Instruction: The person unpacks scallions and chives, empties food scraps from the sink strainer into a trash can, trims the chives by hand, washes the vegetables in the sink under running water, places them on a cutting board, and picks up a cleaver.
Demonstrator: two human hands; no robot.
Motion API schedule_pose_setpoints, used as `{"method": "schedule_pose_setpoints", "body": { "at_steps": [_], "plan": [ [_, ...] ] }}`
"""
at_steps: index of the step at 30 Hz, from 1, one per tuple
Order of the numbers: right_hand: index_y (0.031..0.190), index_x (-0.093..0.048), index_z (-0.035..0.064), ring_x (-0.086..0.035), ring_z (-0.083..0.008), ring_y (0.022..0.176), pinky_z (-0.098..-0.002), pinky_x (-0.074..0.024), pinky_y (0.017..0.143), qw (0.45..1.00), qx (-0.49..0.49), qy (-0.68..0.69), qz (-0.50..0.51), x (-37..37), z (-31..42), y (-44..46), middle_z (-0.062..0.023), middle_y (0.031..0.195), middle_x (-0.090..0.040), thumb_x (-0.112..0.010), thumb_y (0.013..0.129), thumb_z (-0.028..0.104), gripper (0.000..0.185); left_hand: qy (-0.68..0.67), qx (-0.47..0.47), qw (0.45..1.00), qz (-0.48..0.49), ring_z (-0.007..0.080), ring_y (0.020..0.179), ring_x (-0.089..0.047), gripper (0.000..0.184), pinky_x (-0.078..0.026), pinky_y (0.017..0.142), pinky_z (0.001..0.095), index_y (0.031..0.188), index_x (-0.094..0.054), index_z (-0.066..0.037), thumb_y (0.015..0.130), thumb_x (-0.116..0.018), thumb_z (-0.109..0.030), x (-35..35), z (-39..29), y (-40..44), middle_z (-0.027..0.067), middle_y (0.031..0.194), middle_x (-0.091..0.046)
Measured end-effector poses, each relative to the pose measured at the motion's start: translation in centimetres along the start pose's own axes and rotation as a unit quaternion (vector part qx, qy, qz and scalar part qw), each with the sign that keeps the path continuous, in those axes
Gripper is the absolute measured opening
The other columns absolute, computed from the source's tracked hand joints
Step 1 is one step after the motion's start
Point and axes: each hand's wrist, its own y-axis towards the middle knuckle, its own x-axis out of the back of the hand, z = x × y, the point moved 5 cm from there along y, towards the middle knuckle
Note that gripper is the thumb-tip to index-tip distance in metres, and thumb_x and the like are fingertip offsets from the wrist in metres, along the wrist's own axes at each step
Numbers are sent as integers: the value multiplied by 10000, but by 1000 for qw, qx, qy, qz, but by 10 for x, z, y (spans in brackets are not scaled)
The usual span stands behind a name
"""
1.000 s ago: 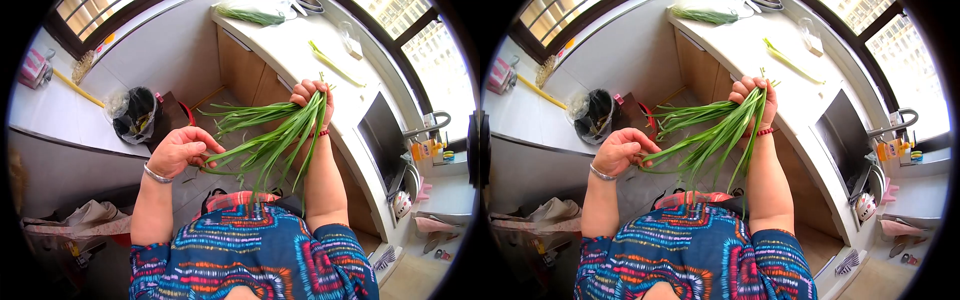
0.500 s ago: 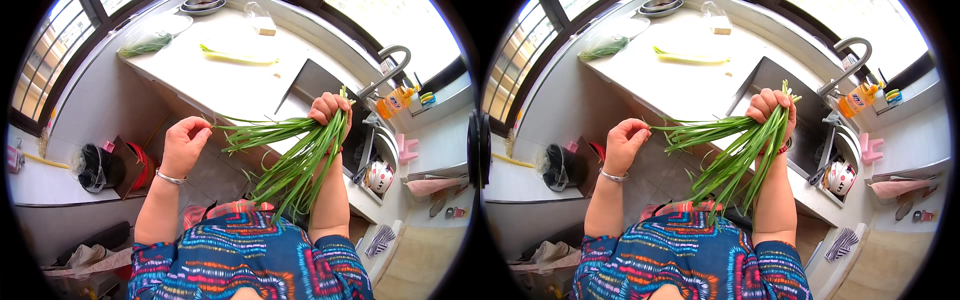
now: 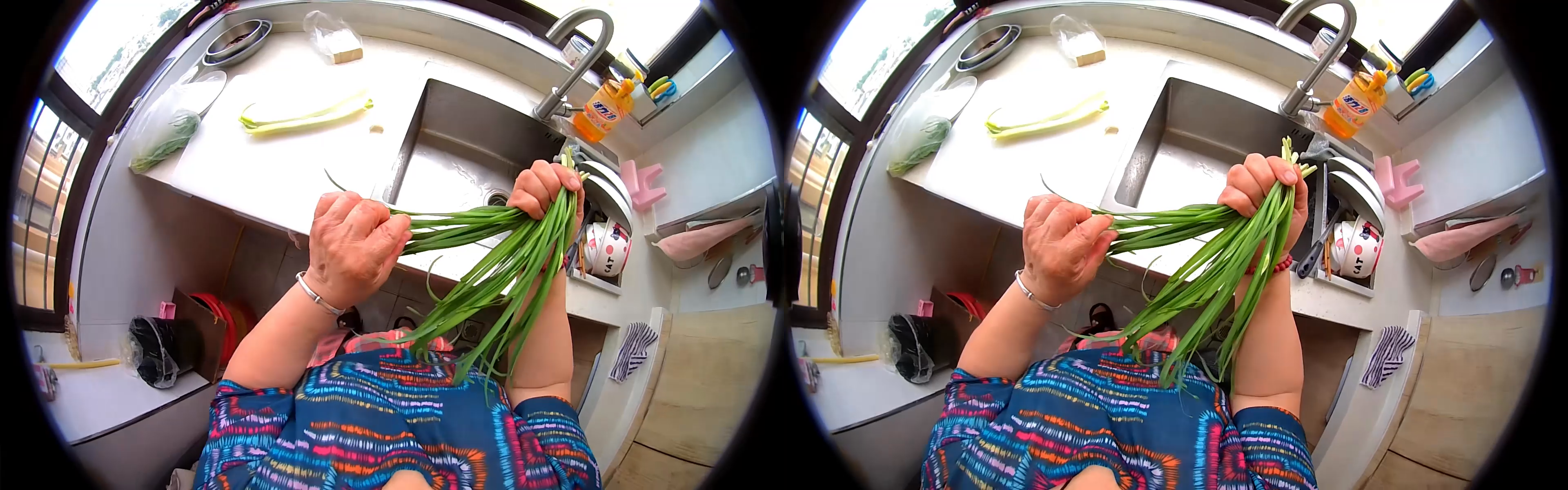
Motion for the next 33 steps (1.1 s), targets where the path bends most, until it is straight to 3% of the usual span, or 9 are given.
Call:
{"method": "schedule_pose_setpoints", "body": {
  "at_steps": [6, 12, 21, 22, 25, 26, 28, 32, 33],
  "plan": [
    [736, -554, 72, -306, -87, 543, -213, -299, 489, 1000, 21, -4, 10, 0, -6, -3, 20, 609, -350, -448, 858, 205, 210, -11, -45, 999, 15, 184, 598, -481, 220, -349, 612, 322, 774, -592, -103, 577, -685, -70, -3, 2, 1, 1, 674, -516],
    [729, -543, 74, -298, -86, 543, -214, -291, 485, 1000, 6, -24, 10, 0, -12, -6, 21, 607, -348, -436, 865, 215, 223, -23, -2, 1000, 8, 182, 590, -486, 142, -353, 598, 318, 696, -543, -88, 584, -608, -29, 2, 1, 0, 12, 627, -502],
    [688, -503, 84, -292, -76, 516, -204, -275, 450, 997, -11, -71, 35, -8, -12, -14, 23, 589, -349, -413, 874, 222, 249, 33, 220, 975, -13, 191, 506, -433, 118, -351, 511, 298, 624, -472, -57, 614, -546, 34, 15, 15, -12, 50, 552, -448],
    [686, -503, 86, -298, -73, 516, -201, -278, 447, 997, -5, -60, 41, -9, -7, -15, 25, 589, -352, -421, 872, 217, 242, 0, 286, 958, -16, 214, 526, -468, 123, -370, 528, 310, 636, -461, -58, 622, -563, 10, 16, 23, -20, 68, 587, -480],
    [675, -502, 86, -308, -67, 506, -197, -287, 439, 998, 5, -45, 46, -12, 1, -21, 27, 582, -360, -445, 867, 203, 231, -167, 388, 905, -55, 61, 521, -450, 66, -375, 482, 203, 701, -477, -27, 746, -502, 16, 26, 34, -32, 34, 646, -529],
    [672, -502, 85, -306, -67, 503, -197, -288, 438, 998, 8, -39, 50, -13, 2, -23, 26, 580, -359, -451, 866, 201, 232, -163, 391, 904, -58, 61, 521, -450, 66, -375, 482, 203, 701, -477, -27, 746, -502, 16, 30, 32, -32, 34, 646, -529],
    [652, -499, 90, -300, -61, 485, -194, -281, 429, 999, -3, -29, 43, -14, 4, -26, 29, 567, -355, -496, 849, 195, 223, -381, 458, 801, -60, 28, 538, -404, 86, -340, 481, 159, 823, -489, -25, 810, -419, 24, 23, 30, -40, 13, 701, -513],
    [635, -498, 95, -289, -55, 469, -193, -274, 420, 999, -18, -5, 49, -19, -1, -25, 37, 551, -340, -538, 831, 186, 220, -456, 454, 765, 23, 20, 523, -354, 164, -285, 461, 148, 890, -514, -18, 812, -376, 24, 18, 14, -41, -13, 677, -483],
    [635, -499, 93, -287, -56, 468, -194, -272, 419, 998, -25, 7, 63, -20, -2, -26, 36, 551, -338, -532, 835, 185, 222, -452, 463, 760, 67, 38, 619, -404, 173, -357, 574, 170, 848, -540, 0, 791, -377, 8, 18, 10, -43, -2, 687, -491]
  ]
}}
